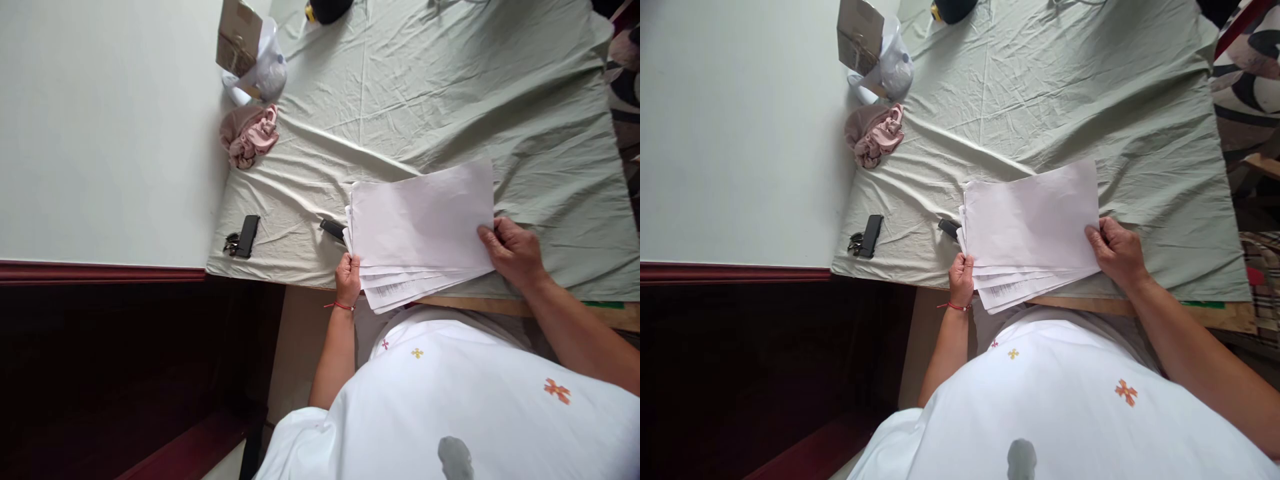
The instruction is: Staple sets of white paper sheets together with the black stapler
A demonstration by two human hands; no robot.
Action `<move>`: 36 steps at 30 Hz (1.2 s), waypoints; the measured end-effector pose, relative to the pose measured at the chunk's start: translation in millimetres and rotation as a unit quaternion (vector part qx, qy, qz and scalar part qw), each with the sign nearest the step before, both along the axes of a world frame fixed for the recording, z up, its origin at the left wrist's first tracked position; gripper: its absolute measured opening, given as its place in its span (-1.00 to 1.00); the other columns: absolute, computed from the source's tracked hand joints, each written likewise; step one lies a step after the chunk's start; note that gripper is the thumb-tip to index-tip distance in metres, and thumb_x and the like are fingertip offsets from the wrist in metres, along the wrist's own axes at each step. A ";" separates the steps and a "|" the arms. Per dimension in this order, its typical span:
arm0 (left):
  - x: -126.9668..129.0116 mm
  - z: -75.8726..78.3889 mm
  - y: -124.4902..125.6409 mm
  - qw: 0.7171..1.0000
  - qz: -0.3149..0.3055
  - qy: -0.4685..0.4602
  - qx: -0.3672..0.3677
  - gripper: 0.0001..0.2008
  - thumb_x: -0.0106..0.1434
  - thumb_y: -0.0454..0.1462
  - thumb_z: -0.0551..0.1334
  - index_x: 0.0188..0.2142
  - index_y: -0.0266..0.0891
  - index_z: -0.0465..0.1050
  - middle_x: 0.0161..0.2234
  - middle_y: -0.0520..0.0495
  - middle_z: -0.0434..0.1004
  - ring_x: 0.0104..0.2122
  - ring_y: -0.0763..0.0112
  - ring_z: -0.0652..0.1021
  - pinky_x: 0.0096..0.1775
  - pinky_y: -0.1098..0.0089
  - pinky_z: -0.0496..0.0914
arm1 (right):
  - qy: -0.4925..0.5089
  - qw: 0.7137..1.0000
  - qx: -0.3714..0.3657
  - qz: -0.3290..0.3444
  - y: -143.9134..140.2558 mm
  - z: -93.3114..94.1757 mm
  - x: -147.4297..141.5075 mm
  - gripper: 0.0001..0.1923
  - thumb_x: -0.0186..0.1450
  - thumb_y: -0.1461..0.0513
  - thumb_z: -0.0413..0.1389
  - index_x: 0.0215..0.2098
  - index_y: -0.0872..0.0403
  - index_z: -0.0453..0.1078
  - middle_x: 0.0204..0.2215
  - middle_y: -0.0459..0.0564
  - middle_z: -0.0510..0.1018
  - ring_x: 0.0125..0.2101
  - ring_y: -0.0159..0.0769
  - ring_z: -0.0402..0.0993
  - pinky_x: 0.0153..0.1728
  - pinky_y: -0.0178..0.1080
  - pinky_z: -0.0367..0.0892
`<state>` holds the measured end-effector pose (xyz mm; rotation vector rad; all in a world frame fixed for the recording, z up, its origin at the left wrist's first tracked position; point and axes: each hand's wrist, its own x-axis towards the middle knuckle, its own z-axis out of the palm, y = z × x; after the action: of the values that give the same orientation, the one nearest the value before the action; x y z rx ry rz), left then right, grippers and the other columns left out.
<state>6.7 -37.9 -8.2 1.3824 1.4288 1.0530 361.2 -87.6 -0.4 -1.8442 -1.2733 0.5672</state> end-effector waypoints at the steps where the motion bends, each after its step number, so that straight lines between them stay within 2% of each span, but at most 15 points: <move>1: 0.1 0.6 -0.4 1.000 -0.004 -0.002 -0.001 -0.51 0.36 0.15 0.24 -0.42 -0.18 0.29 -0.49 0.10 0.25 -0.45 0.48 0.28 -0.34 0.45 0.21 | 0.009 1.000 -0.008 0.009 0.9 0.1 0.1 -0.66 0.28 -0.06 0.18 -0.43 0.00 0.33 -0.62 -0.17 0.33 -0.55 -0.39 0.20 -0.46 -0.28 0.14; 4: 0.3 2.0 -2.4 0.999 -0.020 -0.030 -0.010 -0.56 0.34 0.14 0.28 -0.31 -0.19 0.40 -0.40 0.03 0.45 -0.37 0.44 0.43 -0.25 0.44 0.33 | 0.116 0.992 -0.036 0.043 3.1 2.1 0.9 -0.68 0.15 -0.03 0.32 -0.33 0.01 0.46 -0.51 -0.14 0.50 -0.49 -0.36 0.33 -0.45 -0.30 0.25; 7: 1.2 6.4 -3.3 0.995 -0.021 -0.098 -0.021 -0.57 0.25 0.11 0.38 -0.19 -0.18 0.48 -0.27 -0.04 0.58 -0.25 0.36 0.55 -0.11 0.37 0.44 | 0.296 0.952 -0.038 0.064 2.3 7.6 3.3 -0.52 0.07 -0.02 0.41 -0.10 -0.01 0.55 -0.30 -0.08 0.66 -0.37 -0.29 0.49 -0.34 -0.24 0.45; 9: 2.3 14.5 -0.6 0.990 -0.009 -0.138 -0.013 -0.57 0.18 0.07 0.45 -0.17 -0.16 0.49 -0.24 -0.05 0.60 -0.20 0.33 0.58 -0.06 0.32 0.48 | 0.342 0.937 -0.027 0.067 0.6 13.2 6.8 -0.48 0.00 -0.02 0.47 -0.13 -0.01 0.59 -0.27 -0.06 0.69 -0.34 -0.26 0.54 -0.24 -0.16 0.53; 13: 5.9 48.4 13.5 0.989 0.014 -0.142 0.037 -0.57 0.09 0.07 0.52 -0.26 -0.13 0.48 -0.33 0.01 0.53 -0.20 0.32 0.57 -0.02 0.27 0.52 | 0.269 0.960 -0.006 0.078 0.5 31.2 17.0 -0.53 -0.11 -0.06 0.53 -0.41 0.06 0.58 -0.36 0.00 0.67 -0.35 -0.24 0.55 -0.12 -0.05 0.57; 16: 9.7 78.2 24.1 0.986 -0.001 -0.138 0.091 -0.59 0.10 0.04 0.52 -0.27 -0.14 0.50 -0.31 -0.02 0.52 -0.09 0.25 0.58 0.06 0.22 0.51 | 0.228 0.970 0.058 0.061 5.4 49.2 24.1 -0.42 -0.17 -0.07 0.55 -0.29 0.05 0.61 -0.23 0.04 0.69 -0.23 -0.22 0.57 0.08 -0.01 0.50; 18: 12.1 89.0 28.6 0.982 -0.017 -0.144 0.118 -0.60 0.10 0.01 0.54 -0.23 -0.14 0.54 -0.27 -0.03 0.55 -0.04 0.22 0.59 0.10 0.18 0.50 | 0.200 0.974 0.074 0.075 9.9 58.2 27.8 -0.39 -0.16 -0.10 0.54 -0.26 0.04 0.62 -0.20 0.05 0.70 -0.19 -0.18 0.57 0.11 0.02 0.49; 20: 13.8 87.5 32.1 0.980 -0.036 -0.156 0.119 -0.58 0.07 -0.02 0.55 -0.16 -0.15 0.58 -0.23 -0.05 0.60 -0.04 0.22 0.61 0.13 0.15 0.50 | 0.167 0.980 0.036 0.105 14.5 61.4 30.1 -0.40 -0.17 -0.16 0.51 -0.34 0.04 0.61 -0.27 0.07 0.70 -0.25 -0.13 0.58 0.03 0.06 0.53; 23: 14.2 67.0 36.7 0.981 -0.033 -0.166 0.095 -0.56 0.00 -0.02 0.58 -0.21 -0.20 0.64 -0.27 -0.05 0.66 -0.10 0.24 0.64 0.14 0.16 0.50 | 0.149 0.979 -0.037 0.133 20.8 56.2 29.4 -0.36 -0.18 -0.21 0.49 -0.32 0.04 0.61 -0.27 0.08 0.71 -0.25 -0.05 0.60 0.00 0.13 0.55; 25: 12.2 51.4 38.3 0.983 -0.009 -0.165 0.085 -0.59 -0.06 -0.03 0.59 -0.30 -0.21 0.66 -0.30 -0.04 0.68 -0.16 0.28 0.65 0.08 0.23 0.53 | 0.148 0.983 -0.027 0.110 23.4 51.0 27.4 -0.35 -0.09 -0.18 0.47 -0.19 0.04 0.61 -0.16 0.09 0.72 -0.13 -0.02 0.61 0.16 0.15 0.45; 27: 8.0 42.4 37.8 0.983 0.020 -0.162 0.088 -0.61 -0.09 -0.04 0.60 -0.36 -0.20 0.65 -0.32 -0.02 0.68 -0.21 0.32 0.64 0.02 0.27 0.55 | 0.154 0.981 -0.001 0.119 24.6 48.1 26.7 -0.37 -0.07 -0.14 0.47 -0.16 0.03 0.61 -0.12 0.08 0.71 -0.08 -0.02 0.60 0.22 0.12 0.41; 30: 0.4 44.3 33.9 0.982 0.023 -0.157 0.098 -0.63 -0.06 -0.04 0.59 -0.36 -0.19 0.64 -0.30 -0.02 0.68 -0.20 0.32 0.64 -0.03 0.29 0.55 | 0.187 0.968 0.006 0.165 25.0 49.5 30.2 -0.43 -0.06 -0.13 0.48 -0.21 0.01 0.61 -0.16 0.05 0.72 -0.10 -0.04 0.62 0.18 0.05 0.45; 32: -2.5 49.5 30.5 0.983 -0.018 -0.159 0.090 -0.57 -0.02 -0.06 0.59 -0.18 -0.15 0.66 -0.17 -0.06 0.70 -0.12 0.29 0.65 -0.01 0.30 0.54 | 0.186 0.961 -0.024 0.205 25.5 51.2 33.2 -0.45 -0.06 -0.15 0.47 -0.26 0.01 0.62 -0.21 0.05 0.73 -0.13 -0.04 0.62 0.12 0.03 0.50; 34: -2.3 51.1 27.7 0.983 -0.089 -0.150 0.056 -0.46 0.02 -0.09 0.58 0.00 -0.12 0.62 -0.06 -0.11 0.69 -0.07 0.27 0.64 -0.03 0.32 0.53 | 0.160 0.960 -0.064 0.221 26.5 51.0 34.0 -0.44 -0.10 -0.17 0.48 -0.30 0.00 0.62 -0.24 0.06 0.72 -0.16 -0.04 0.61 0.08 0.02 0.52; 36: 0.2 47.5 25.7 0.982 -0.143 -0.126 0.019 -0.49 0.06 -0.09 0.57 -0.01 -0.15 0.63 -0.12 -0.11 0.71 -0.18 0.31 0.64 -0.14 0.36 0.53 | 0.153 0.958 -0.092 0.225 27.4 49.4 32.2 -0.41 -0.11 -0.20 0.47 -0.29 0.00 0.62 -0.24 0.05 0.72 -0.20 -0.08 0.59 0.03 -0.02 0.53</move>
<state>6.9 -12.2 39.2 1.3779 0.9980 1.0292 393.4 -60.2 49.0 -1.5277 -1.4647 1.2039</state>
